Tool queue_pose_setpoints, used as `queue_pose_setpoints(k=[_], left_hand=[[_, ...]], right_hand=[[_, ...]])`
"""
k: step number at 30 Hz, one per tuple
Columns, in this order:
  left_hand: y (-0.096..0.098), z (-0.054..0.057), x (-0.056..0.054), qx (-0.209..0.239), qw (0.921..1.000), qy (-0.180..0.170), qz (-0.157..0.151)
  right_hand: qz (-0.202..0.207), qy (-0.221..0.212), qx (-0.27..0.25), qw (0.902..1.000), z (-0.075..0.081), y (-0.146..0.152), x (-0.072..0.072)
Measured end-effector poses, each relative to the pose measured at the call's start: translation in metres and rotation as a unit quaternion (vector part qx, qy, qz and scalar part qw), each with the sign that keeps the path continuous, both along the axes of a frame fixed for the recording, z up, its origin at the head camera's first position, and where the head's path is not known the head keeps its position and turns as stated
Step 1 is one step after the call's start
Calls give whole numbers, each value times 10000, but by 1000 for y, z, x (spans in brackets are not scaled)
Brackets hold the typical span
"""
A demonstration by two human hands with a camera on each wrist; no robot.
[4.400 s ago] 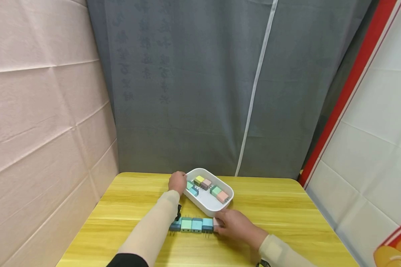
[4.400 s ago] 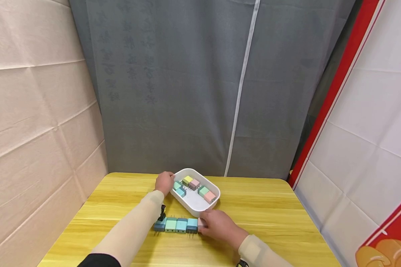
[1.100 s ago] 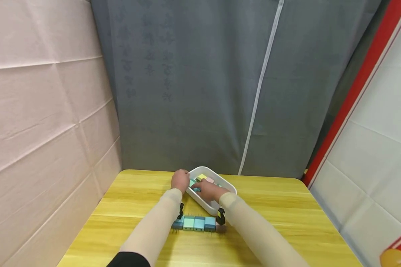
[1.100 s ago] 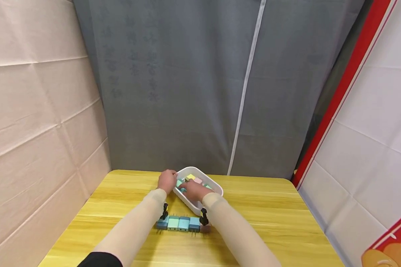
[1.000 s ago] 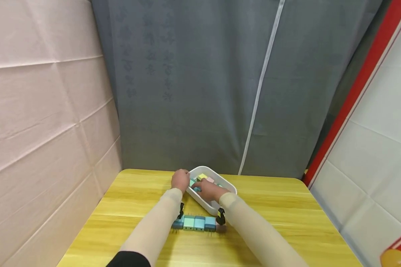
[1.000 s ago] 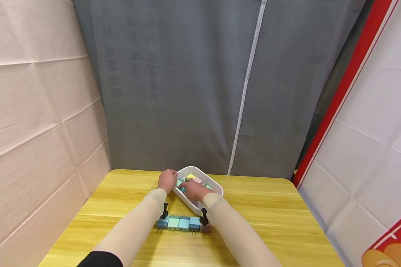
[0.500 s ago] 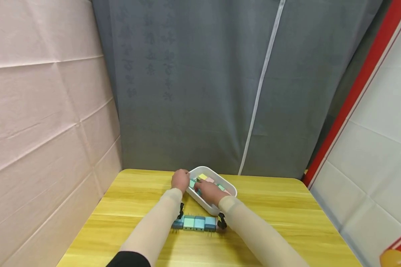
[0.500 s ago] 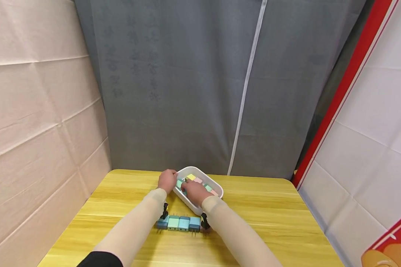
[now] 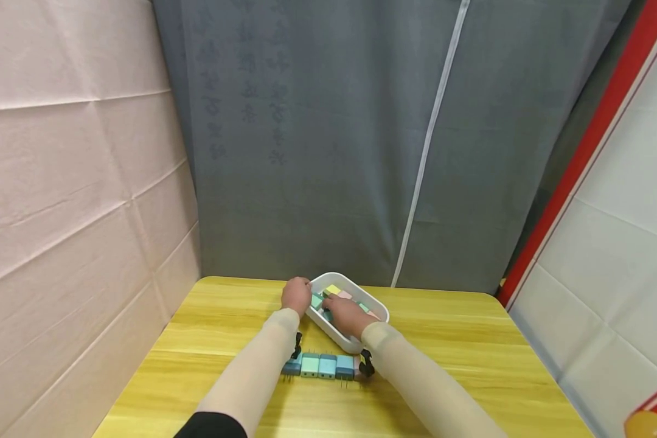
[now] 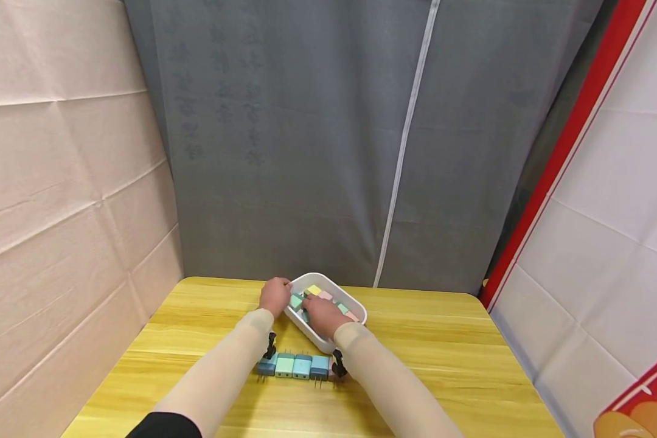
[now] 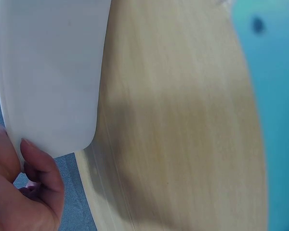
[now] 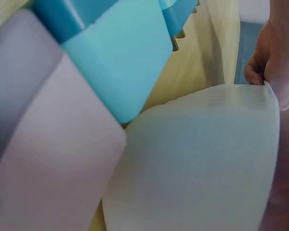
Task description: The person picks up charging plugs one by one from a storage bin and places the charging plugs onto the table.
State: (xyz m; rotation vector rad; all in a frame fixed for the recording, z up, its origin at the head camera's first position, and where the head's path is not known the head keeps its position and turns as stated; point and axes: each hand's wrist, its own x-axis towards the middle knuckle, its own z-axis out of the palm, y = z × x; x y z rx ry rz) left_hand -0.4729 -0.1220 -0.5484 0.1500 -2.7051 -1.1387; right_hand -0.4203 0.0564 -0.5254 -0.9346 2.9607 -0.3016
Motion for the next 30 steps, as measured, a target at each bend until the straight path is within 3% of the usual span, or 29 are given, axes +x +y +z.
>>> queue_pose_setpoints(k=[7, 15, 22, 30], left_hand=[[1, 2, 2, 139, 9997, -183, 40], [0, -1, -1, 113, 9998, -153, 34], [1, 2, 1, 113, 9998, -145, 54], [1, 1, 1, 156, 9997, -162, 22]], right_hand=[[-212, -296, -178, 9992, 0, 13, -1], [-1, -250, -528, 9983, 11, 36, 0], [405, -228, -956, 9943, 36, 56, 23], [413, -240, -1327, 9900, 54, 81, 57]])
